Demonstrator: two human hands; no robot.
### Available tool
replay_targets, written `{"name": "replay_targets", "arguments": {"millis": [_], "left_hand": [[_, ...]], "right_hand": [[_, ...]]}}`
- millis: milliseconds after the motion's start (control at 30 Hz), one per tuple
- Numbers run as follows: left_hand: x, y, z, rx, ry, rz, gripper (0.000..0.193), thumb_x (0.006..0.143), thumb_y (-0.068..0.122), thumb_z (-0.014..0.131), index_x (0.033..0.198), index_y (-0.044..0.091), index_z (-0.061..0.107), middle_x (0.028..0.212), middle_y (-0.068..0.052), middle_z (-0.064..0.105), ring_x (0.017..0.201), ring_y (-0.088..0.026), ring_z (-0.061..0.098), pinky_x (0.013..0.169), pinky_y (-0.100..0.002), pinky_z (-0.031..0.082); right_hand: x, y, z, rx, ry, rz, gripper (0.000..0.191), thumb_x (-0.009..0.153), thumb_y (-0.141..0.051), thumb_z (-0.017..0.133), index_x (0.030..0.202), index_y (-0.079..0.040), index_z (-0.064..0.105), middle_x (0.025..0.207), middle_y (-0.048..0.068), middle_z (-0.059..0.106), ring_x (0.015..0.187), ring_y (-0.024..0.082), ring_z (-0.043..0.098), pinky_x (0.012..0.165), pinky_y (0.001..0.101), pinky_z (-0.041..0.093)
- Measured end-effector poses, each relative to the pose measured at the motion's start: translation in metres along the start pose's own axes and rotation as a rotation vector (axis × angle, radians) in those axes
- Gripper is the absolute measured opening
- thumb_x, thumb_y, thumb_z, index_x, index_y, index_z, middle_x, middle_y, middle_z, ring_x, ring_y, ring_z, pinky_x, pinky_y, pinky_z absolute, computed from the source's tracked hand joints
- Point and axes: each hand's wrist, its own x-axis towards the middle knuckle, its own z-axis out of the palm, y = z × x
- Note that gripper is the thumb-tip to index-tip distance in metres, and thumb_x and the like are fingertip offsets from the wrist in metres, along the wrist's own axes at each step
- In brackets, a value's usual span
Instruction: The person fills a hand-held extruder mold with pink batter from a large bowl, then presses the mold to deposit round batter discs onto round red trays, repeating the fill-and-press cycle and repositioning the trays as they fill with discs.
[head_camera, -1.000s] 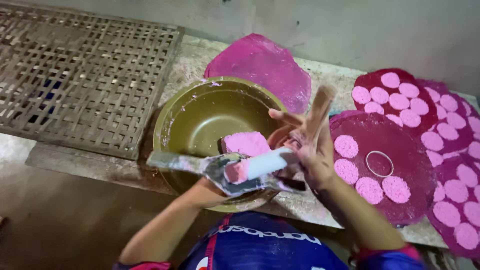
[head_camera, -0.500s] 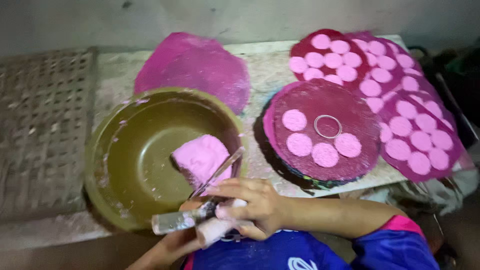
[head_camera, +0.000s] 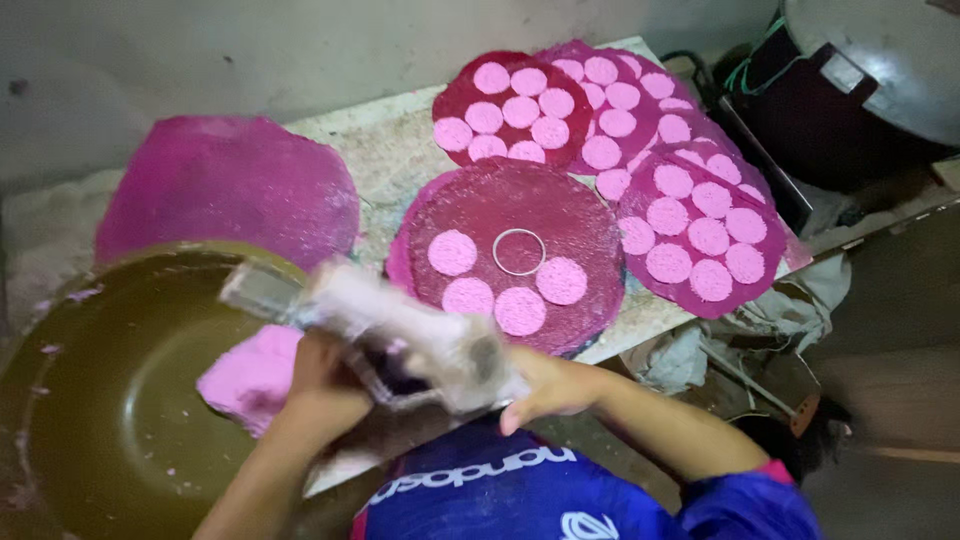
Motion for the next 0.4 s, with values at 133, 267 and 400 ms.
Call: {"name": "replay_targets", "arguments": {"millis": [133,267,400], "left_hand": [[0.069,0.052,0.066,0.225,0.232,0.492,0.063,0.074,0.019,0.079,0.131,0.001,0.059,0.144,-0.022,0.045,0.129,-0.045,0.044,0.109,-0.051,0.039],[0.124,0.081,0.144,0.313,0.045,0.498,0.038,0.079,0.016,0.071,0.117,0.015,0.076,0.149,-0.014,0.046,0.136,-0.041,0.04,0.11,-0.054,0.037],[0.163,0.073,0.211,0.417,0.062,0.419,0.04,0.077,0.013,0.068,0.116,0.019,0.077,0.149,-0.015,0.043,0.137,-0.045,0.035,0.112,-0.058,0.031]], "right_hand": [[-0.099,0.013,-0.061,-0.292,0.311,-0.063,0.122,0.077,-0.078,0.072,0.16,0.003,0.033,0.168,0.016,0.039,0.158,0.026,0.033,0.128,0.0434,0.025],[-0.181,0.033,-0.111,-0.241,0.677,-0.04,0.121,0.068,-0.074,0.08,0.151,0.004,0.039,0.142,0.019,0.052,0.132,0.03,0.051,0.111,0.0449,0.041],[-0.226,0.055,-0.148,-0.097,0.753,-0.126,0.108,0.072,-0.066,0.081,0.147,0.002,0.042,0.132,0.017,0.06,0.123,0.028,0.06,0.107,0.0441,0.044]]}}
